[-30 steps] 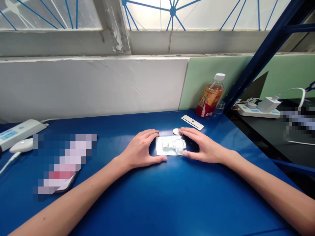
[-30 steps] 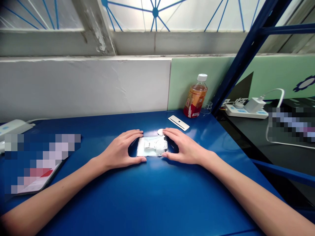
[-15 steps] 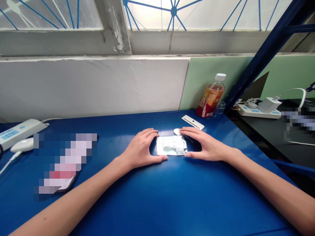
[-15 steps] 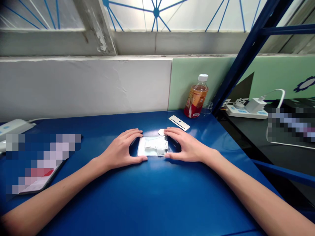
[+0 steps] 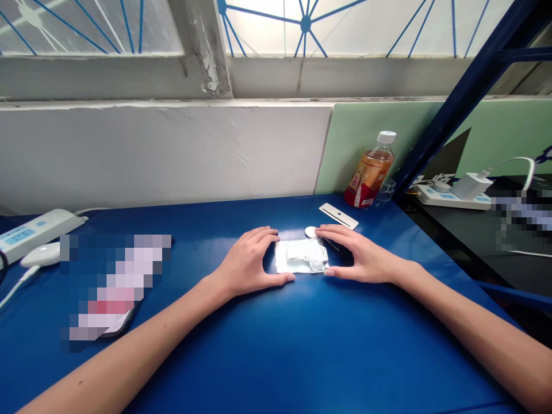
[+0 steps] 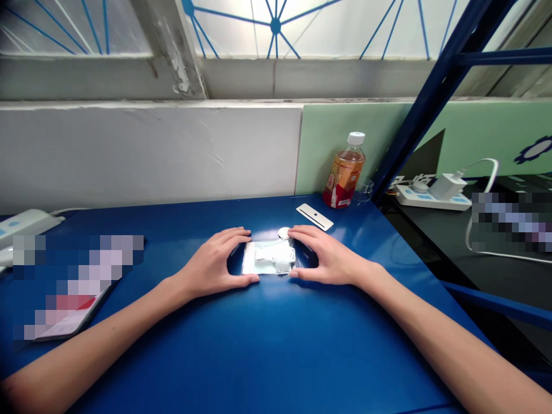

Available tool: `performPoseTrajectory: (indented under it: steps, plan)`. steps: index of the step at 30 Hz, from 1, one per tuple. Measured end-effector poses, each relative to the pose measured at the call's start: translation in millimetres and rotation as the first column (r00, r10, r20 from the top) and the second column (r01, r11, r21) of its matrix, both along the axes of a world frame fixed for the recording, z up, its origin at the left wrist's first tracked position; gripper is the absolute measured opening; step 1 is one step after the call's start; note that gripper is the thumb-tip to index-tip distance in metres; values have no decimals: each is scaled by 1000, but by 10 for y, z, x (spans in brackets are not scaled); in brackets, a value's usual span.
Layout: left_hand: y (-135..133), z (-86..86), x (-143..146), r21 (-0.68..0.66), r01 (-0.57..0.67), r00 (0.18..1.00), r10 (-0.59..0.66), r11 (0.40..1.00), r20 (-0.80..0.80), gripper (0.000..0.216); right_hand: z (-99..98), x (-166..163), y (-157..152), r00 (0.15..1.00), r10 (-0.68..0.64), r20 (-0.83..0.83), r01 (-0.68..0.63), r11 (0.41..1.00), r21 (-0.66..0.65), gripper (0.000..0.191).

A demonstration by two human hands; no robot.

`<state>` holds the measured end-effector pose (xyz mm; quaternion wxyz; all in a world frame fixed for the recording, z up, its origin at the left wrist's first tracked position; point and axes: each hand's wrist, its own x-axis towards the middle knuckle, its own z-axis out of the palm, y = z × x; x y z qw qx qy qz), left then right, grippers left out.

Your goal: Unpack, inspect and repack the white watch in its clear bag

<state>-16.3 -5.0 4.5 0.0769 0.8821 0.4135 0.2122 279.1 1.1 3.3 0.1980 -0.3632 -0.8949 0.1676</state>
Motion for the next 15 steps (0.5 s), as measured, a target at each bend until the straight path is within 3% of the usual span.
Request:
performPoseTrajectory:
  steps: [9,15]
  plan:
    - [-7,29,-11,-38,70,997,-70,997,15,80,-2,-20,-28,999,-19,38,19,1000,-5,73]
    - [1,8,-25,-28,75,997,-75,997,-19,63,-1,-13,-37,996,13,87,-16,999,28,78]
